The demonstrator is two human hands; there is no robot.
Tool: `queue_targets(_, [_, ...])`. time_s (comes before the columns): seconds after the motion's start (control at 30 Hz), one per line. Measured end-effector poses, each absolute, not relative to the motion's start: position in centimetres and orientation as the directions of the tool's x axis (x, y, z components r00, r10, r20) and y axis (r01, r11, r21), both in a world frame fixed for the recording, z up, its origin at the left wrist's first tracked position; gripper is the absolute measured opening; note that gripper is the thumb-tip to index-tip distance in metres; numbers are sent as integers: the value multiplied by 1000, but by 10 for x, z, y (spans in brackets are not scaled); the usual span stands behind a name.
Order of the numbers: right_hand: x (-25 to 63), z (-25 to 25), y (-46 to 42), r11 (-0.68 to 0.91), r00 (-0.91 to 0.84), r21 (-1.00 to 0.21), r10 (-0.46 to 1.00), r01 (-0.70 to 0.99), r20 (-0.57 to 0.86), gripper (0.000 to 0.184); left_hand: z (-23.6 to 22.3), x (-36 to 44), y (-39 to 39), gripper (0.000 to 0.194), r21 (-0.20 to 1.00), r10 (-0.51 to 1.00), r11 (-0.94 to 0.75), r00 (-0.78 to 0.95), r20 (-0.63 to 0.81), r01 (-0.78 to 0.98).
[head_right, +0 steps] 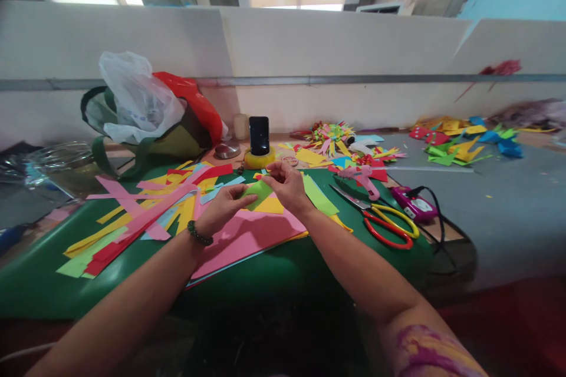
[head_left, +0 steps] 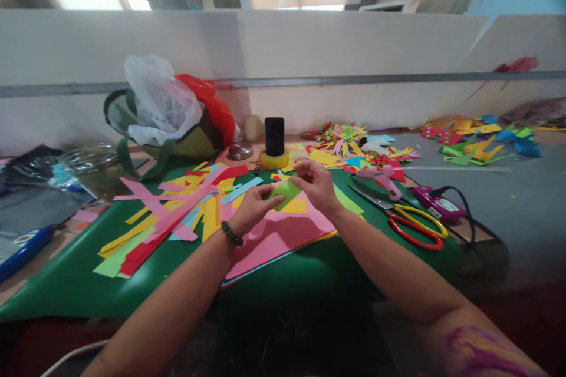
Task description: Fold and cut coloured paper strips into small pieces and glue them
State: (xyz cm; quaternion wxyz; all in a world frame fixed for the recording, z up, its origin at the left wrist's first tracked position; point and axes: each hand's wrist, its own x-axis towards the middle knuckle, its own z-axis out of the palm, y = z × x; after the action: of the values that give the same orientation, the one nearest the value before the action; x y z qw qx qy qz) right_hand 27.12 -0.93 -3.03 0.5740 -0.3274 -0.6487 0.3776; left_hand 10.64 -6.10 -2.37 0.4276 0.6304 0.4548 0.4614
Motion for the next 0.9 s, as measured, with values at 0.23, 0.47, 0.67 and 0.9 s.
queue_targets(0.23, [273,-33,-5,501,-68,-864,862,-42,503,32,-29,106,-55,42,976,979,-193,80,185,100])
queue_targets(0.47, [273,-33,-4,522,-2,-851,853,-57,523,27,-26,107,-59,38,950,963,-270,46,266,157])
queue_targets(0.67, [274,-34,-3,529,30,-847,849,-51,528,27,-25,106,-58,38,935,953,-300,16,302,189])
queue_targets(0.9, [276,-32,-3,553,66,-830,833,-72,549,28,-19,97,-55,40,983,986,-160,-44,164,86])
